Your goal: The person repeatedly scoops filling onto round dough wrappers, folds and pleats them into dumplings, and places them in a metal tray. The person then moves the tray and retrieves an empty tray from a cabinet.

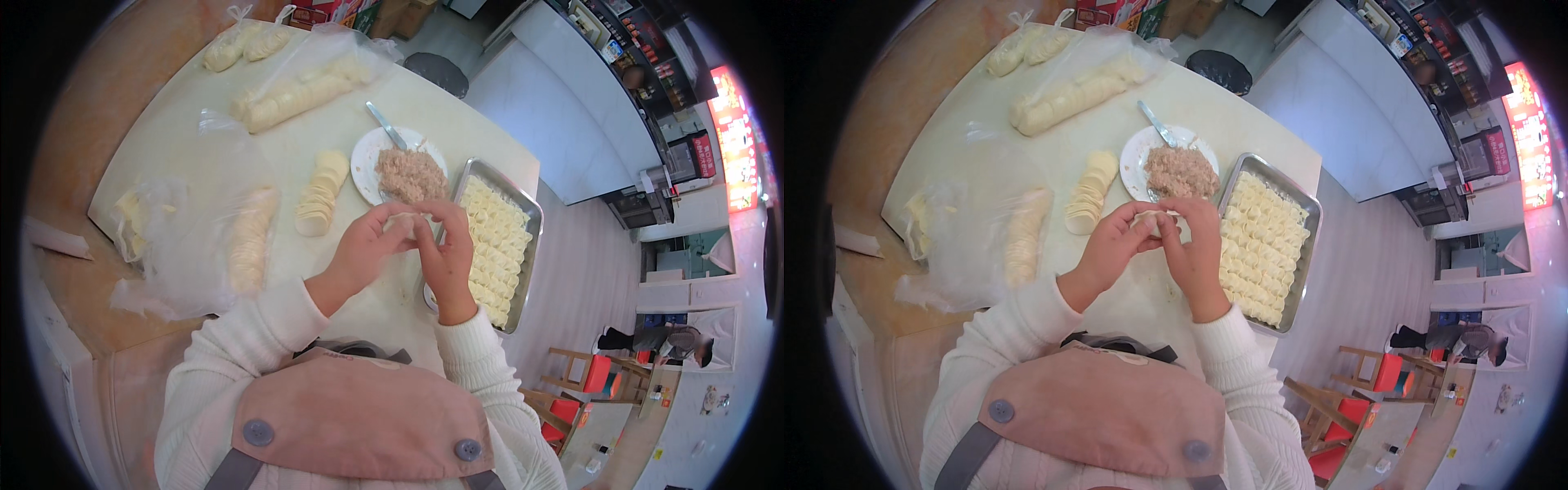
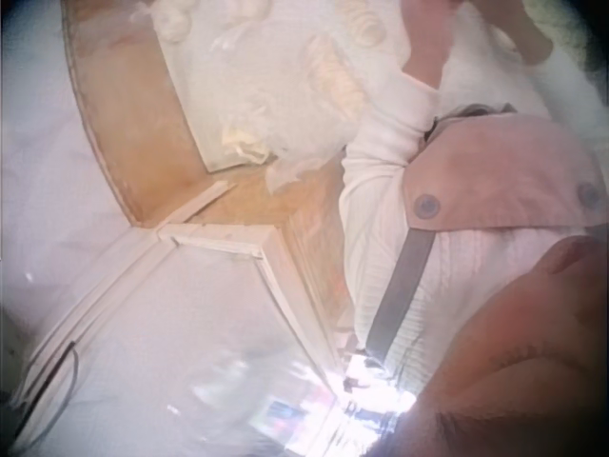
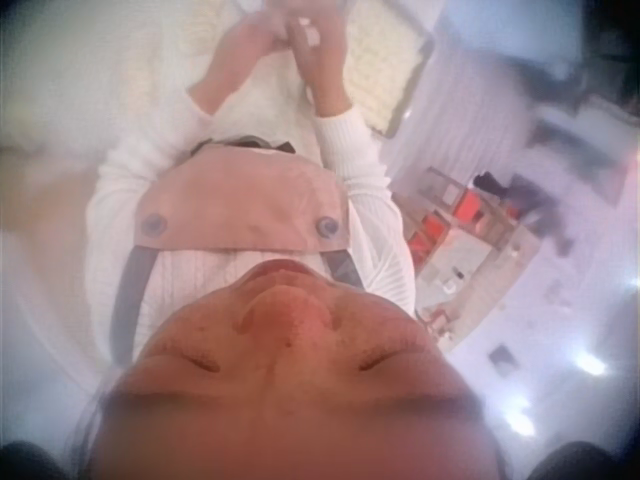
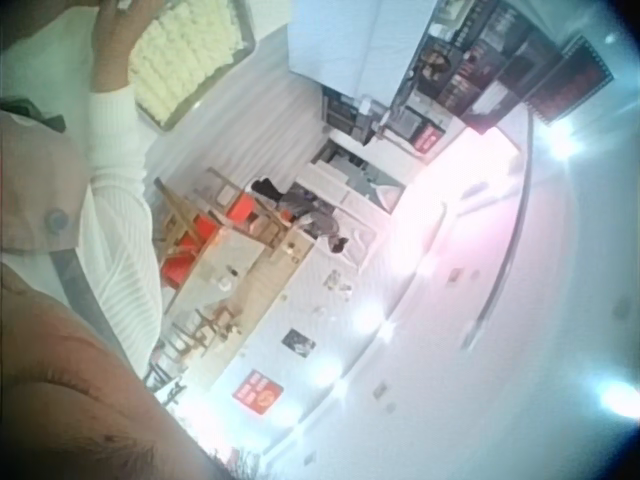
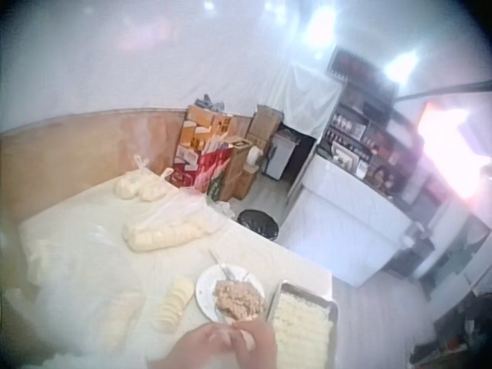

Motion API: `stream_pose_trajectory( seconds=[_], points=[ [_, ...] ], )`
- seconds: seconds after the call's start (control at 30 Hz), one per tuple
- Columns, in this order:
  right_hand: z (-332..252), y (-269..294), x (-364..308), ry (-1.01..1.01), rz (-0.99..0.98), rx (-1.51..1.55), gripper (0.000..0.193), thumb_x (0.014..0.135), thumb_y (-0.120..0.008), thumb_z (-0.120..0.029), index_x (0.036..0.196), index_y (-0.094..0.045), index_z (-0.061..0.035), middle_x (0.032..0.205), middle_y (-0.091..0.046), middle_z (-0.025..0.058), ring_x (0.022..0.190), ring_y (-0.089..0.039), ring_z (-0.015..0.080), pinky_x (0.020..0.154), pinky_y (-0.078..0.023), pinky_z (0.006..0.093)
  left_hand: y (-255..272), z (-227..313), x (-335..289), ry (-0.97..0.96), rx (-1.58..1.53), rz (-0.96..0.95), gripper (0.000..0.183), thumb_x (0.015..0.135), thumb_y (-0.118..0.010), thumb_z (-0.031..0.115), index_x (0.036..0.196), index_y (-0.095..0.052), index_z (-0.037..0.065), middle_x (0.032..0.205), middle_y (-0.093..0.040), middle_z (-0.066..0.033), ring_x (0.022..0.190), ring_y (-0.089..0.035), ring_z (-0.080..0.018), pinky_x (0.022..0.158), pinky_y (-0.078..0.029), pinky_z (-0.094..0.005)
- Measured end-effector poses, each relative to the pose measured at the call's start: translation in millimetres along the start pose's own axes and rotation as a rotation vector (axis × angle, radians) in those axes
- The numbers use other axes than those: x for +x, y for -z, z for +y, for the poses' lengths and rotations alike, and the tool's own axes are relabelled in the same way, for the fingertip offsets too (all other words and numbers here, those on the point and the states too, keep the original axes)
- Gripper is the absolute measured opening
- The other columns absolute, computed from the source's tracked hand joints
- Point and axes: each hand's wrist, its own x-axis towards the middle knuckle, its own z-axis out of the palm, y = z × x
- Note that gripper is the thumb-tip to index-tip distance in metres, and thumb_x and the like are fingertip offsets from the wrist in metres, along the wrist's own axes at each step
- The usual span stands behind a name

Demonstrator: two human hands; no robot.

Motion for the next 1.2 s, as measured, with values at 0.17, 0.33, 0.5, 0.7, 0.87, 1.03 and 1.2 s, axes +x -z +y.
stream_pose_trajectory(
  seconds=[0.17,0.33,0.5,0.7,0.87,1.03,1.2],
  points=[
    [-33.4,8.9,-18.6,0.008,0.087,0.276,0.022,0.085,-0.062,0.005,0.105,-0.063,-0.0025,0.1,-0.062,0.0123,0.094,-0.059,0.0232,0.084,-0.047,0.0324,-11.9,7.8,-21.1,-0.409,0.31,-0.039,0.016,0.096,-0.058,0.017,0.103,-0.056,0.003,0.104,-0.06,-0.0093,0.106,-0.059,-0.0193,0.086,-0.05,-0.032],
    [-53.1,13.6,-28.3,-0.055,0.095,0.564,0.02,0.091,-0.058,0.005,0.109,-0.062,0.0007,0.102,-0.062,0.0098,0.095,-0.061,0.0194,0.084,-0.05,0.0306,-14.6,22.1,-13.4,-0.726,0.783,-0.154,0.023,0.094,-0.059,0.025,0.101,-0.062,0.003,0.112,-0.059,-0.011,0.118,-0.051,-0.0311,0.104,-0.032,-0.0458],
    [-63.5,26.1,-35.6,-0.192,0.069,0.776,0.025,0.096,-0.055,-0.002,0.119,-0.059,0.0021,0.112,-0.063,0.0127,0.104,-0.06,0.018,0.088,-0.05,0.0293,-29.9,32.9,-23.2,-0.779,0.957,-0.181,0.026,0.095,-0.056,0.027,0.1,-0.068,0.004,0.123,-0.061,-0.0103,0.132,-0.04,-0.0378,0.114,-0.016,-0.0517],
    [-67.1,26.3,-43.0,-0.267,0.02,0.965,0.031,0.098,-0.054,-0.009,0.126,-0.054,0.0032,0.117,-0.062,0.0132,0.105,-0.06,0.0185,0.093,-0.047,0.0304,-34.3,44.7,-31.0,-0.764,0.865,-0.275,0.023,0.094,-0.052,0.019,0.1,-0.067,0.002,0.121,-0.063,-0.0114,0.136,-0.034,-0.0389,0.114,-0.015,-0.0515],
    [-65.2,14.1,-48.2,-0.101,0.034,0.782,0.04,0.099,-0.053,-0.024,0.13,-0.051,0.0006,0.125,-0.056,0.0174,0.124,-0.047,0.0237,0.101,-0.04,0.0367,-32.7,41.6,-33.4,-0.587,0.652,-0.256,0.032,0.096,-0.039,0.013,0.1,-0.067,-0.002,0.131,-0.059,-0.0126,0.143,-0.023,-0.0351,0.116,-0.014,-0.048],
    [-64.3,15.5,-36.7,0.021,-0.15,0.556,0.048,0.101,-0.043,-0.039,0.126,-0.054,0.0002,0.131,-0.048,0.0226,0.135,-0.033,0.0307,0.108,-0.029,0.0458,-31.5,30.4,-38.6,-0.648,0.633,-0.274,0.033,0.093,-0.039,0.008,0.113,-0.063,-0.005,0.129,-0.058,-0.0152,0.144,-0.016,-0.033,0.116,-0.016,-0.0448],
    [-63.4,11.9,-16.6,0.166,-0.159,0.522,0.042,0.101,-0.037,-0.03,0.108,-0.065,-0.0002,0.122,-0.056,0.0222,0.13,-0.04,0.0374,0.112,-0.022,0.0503,-34.8,24.4,-38.1,-0.71,0.555,-0.253,0.037,0.092,-0.038,0.007,0.117,-0.061,-0.007,0.13,-0.058,-0.0163,0.146,-0.01,-0.0315,0.117,-0.016,-0.0443]
  ],
)
